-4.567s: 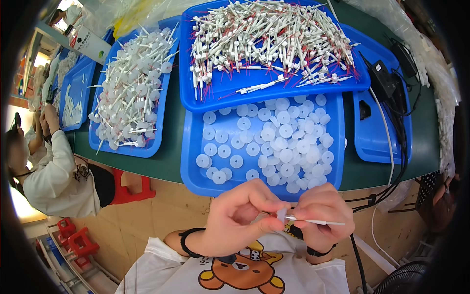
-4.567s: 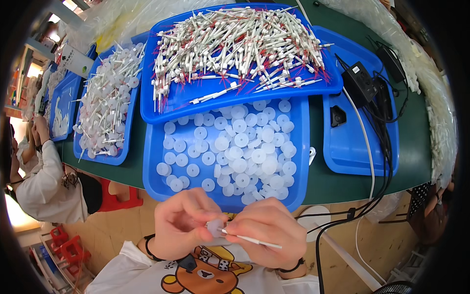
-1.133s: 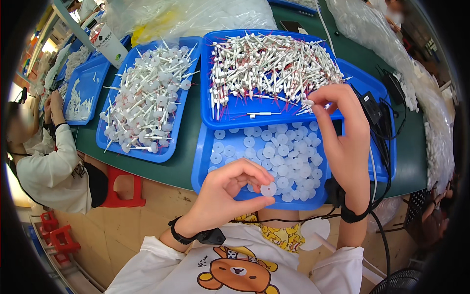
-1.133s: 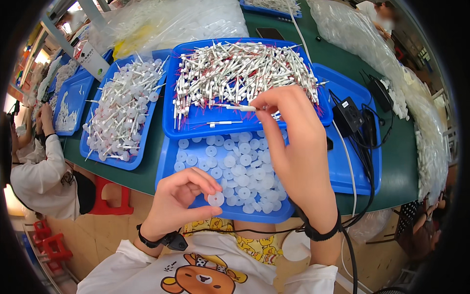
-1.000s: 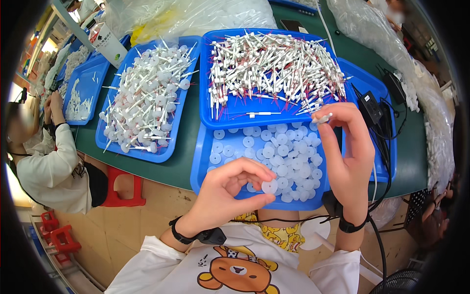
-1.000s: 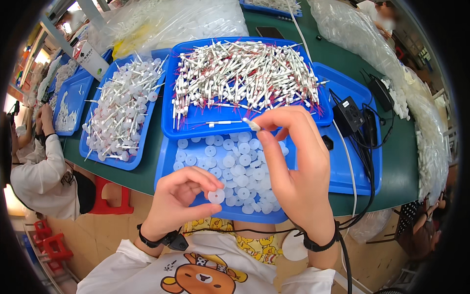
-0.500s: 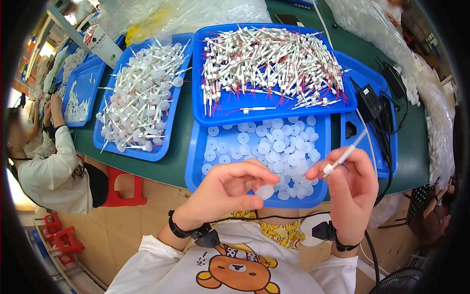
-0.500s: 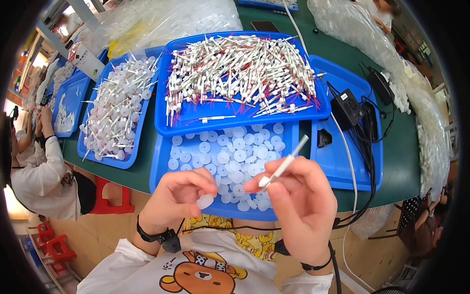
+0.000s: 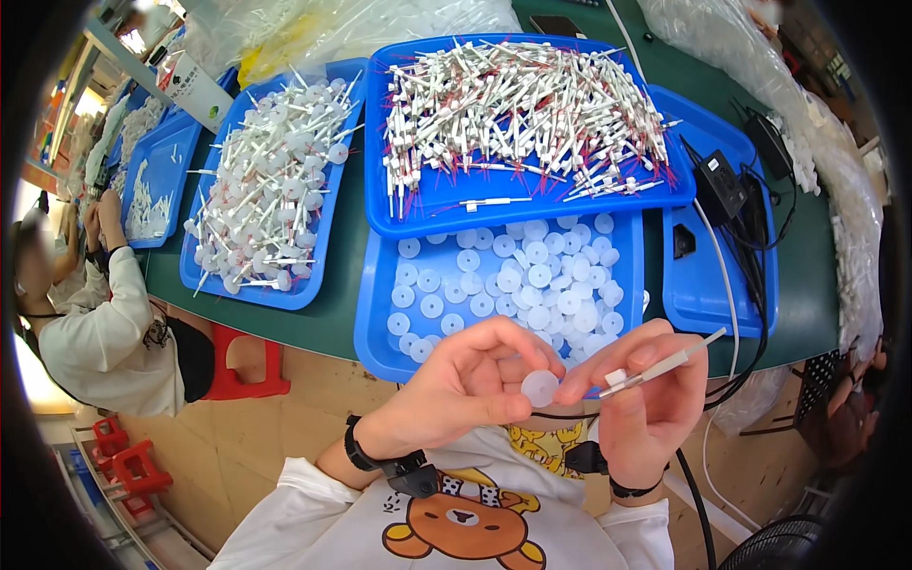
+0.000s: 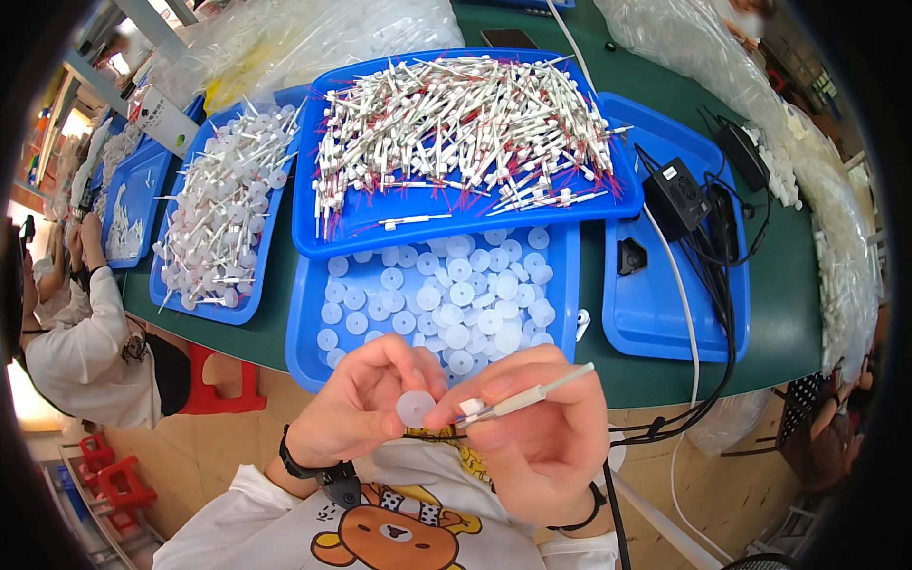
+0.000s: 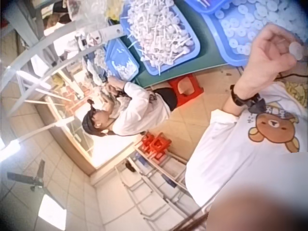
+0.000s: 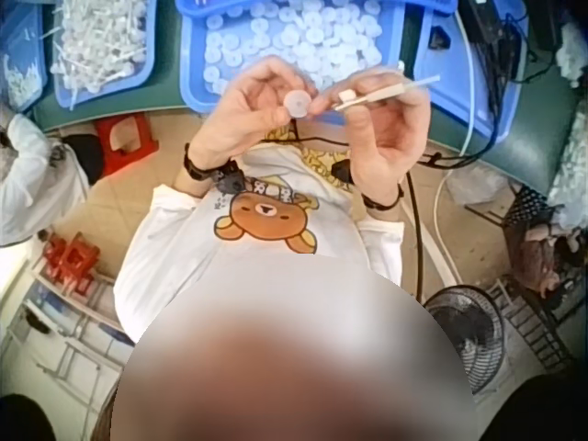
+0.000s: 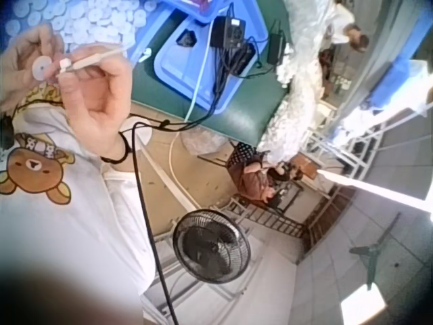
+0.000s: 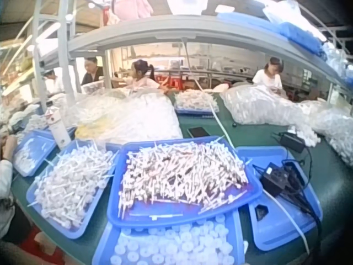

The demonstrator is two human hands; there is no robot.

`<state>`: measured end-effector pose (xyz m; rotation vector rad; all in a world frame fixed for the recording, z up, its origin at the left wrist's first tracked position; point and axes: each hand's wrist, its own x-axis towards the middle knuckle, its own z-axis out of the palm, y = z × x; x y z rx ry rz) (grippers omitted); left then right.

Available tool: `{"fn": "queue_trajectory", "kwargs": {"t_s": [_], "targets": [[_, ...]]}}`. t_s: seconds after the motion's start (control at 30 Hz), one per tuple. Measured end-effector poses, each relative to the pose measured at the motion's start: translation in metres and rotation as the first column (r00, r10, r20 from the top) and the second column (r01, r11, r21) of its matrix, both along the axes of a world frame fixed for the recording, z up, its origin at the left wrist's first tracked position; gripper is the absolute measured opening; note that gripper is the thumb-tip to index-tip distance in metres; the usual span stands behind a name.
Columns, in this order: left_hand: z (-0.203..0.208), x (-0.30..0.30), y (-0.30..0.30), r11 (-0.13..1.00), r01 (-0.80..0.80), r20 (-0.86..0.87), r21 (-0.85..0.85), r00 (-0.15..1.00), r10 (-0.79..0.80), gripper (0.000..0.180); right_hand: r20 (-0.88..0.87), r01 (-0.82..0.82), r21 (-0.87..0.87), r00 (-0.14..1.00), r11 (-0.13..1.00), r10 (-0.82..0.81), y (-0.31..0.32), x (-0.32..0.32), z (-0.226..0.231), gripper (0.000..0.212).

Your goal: The person repeatedly picks a white plastic cap and a stick with a red tip from blue trays, inserts the stick into the cap, and places the assembled unit into a tray. The process is repeated continuously.

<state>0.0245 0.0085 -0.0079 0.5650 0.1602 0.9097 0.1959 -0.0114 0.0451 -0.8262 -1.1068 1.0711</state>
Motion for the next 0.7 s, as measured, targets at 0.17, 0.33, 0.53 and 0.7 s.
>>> {"fn": "queue_trajectory", "kwargs": {"t_s": [0.17,0.33,0.53,0.7], "targets": [[0.0,0.002,0.0,1.0,0.016,0.028,-0.006,0.999,-0.015,0.037,0.079,0.015,0.076,0.997,0.997,-0.021,0.0,-0.002,-0.005,0.023],[-0.003,0.003,-0.001,0.999,-0.022,0.006,0.039,1.0,0.022,0.036,0.244,0.006,0.171,0.969,0.985,-0.048,0.004,0.0,-0.009,0.022],[-0.006,0.003,-0.001,0.997,-0.063,-0.049,0.047,0.997,0.065,0.035,0.177,-0.011,0.263,0.983,0.965,-0.037,-0.001,0.003,-0.019,0.027],[-0.005,0.002,-0.003,0.999,-0.043,-0.084,0.032,0.995,0.046,0.034,0.228,-0.025,0.253,0.973,0.967,-0.035,0.001,0.005,-0.02,0.03]]}}
